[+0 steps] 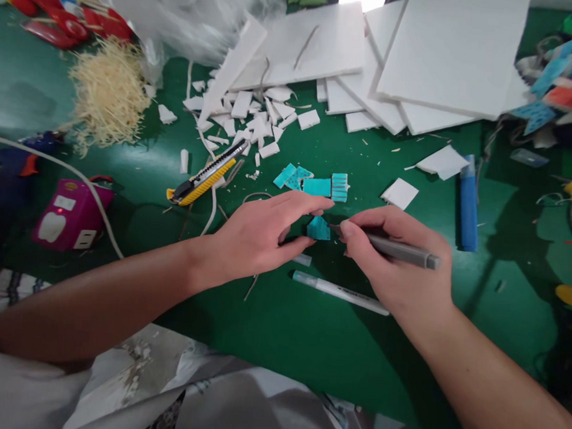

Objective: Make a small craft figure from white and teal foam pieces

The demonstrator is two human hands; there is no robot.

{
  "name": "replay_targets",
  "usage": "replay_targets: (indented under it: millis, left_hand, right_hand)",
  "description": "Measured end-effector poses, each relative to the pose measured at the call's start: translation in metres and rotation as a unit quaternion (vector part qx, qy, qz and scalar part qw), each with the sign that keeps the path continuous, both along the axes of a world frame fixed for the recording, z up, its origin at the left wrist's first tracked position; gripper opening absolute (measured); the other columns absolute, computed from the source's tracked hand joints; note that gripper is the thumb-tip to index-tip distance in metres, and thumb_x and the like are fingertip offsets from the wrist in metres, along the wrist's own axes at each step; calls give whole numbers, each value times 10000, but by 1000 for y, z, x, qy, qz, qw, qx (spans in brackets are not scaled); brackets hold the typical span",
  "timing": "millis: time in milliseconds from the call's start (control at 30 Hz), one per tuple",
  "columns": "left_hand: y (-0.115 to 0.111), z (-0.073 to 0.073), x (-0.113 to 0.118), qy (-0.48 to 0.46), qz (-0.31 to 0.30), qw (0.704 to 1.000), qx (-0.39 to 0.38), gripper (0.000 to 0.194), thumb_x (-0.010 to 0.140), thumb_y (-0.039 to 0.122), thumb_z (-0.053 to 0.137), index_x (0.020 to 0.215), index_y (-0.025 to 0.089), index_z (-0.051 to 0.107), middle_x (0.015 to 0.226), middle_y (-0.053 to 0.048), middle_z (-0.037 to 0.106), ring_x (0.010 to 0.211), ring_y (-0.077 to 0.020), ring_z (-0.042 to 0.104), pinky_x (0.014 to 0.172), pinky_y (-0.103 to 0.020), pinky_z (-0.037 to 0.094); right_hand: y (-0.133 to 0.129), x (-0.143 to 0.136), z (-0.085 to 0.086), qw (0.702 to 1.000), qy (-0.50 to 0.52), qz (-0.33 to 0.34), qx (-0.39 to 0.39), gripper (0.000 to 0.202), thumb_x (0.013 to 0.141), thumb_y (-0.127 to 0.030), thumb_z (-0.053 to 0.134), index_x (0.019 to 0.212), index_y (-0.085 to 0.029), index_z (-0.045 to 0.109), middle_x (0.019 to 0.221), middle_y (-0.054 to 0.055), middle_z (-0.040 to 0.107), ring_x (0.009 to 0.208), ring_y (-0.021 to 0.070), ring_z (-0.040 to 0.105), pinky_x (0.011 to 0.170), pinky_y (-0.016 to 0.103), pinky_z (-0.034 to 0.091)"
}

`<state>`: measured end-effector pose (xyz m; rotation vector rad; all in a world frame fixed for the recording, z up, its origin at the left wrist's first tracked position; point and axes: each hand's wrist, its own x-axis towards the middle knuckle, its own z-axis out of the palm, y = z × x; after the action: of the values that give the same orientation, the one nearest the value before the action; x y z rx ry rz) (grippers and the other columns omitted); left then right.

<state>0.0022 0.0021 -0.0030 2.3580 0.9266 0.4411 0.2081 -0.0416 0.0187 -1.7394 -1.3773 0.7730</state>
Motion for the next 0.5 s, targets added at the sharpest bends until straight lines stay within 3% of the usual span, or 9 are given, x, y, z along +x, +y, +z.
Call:
replay_targets:
  millis: [167, 500]
  left_hand:
    - [0, 2, 1, 11, 2, 1000, -12, 463, 976, 175, 554, 1436, 196, 512, 1377, -71, 672, 883, -138, 720, 792, -275, 570]
    - [0, 3, 2, 23, 4, 1000, -18, 466, 987, 180, 533, 1451, 211, 499, 1392, -76, 665, 1087, -180, 721, 800, -268, 578]
  right_hand:
    - [3, 0, -1, 1000, -18, 16, 4, 116, 763, -354, 771, 705, -264, 726, 610, -18, 716, 520, 144, 659, 476, 252, 511]
    - [2, -1, 1, 999, -24, 18, -10, 117, 784, -367, 769, 723, -278, 724, 631, -15, 720, 551, 169, 673, 492, 289, 525]
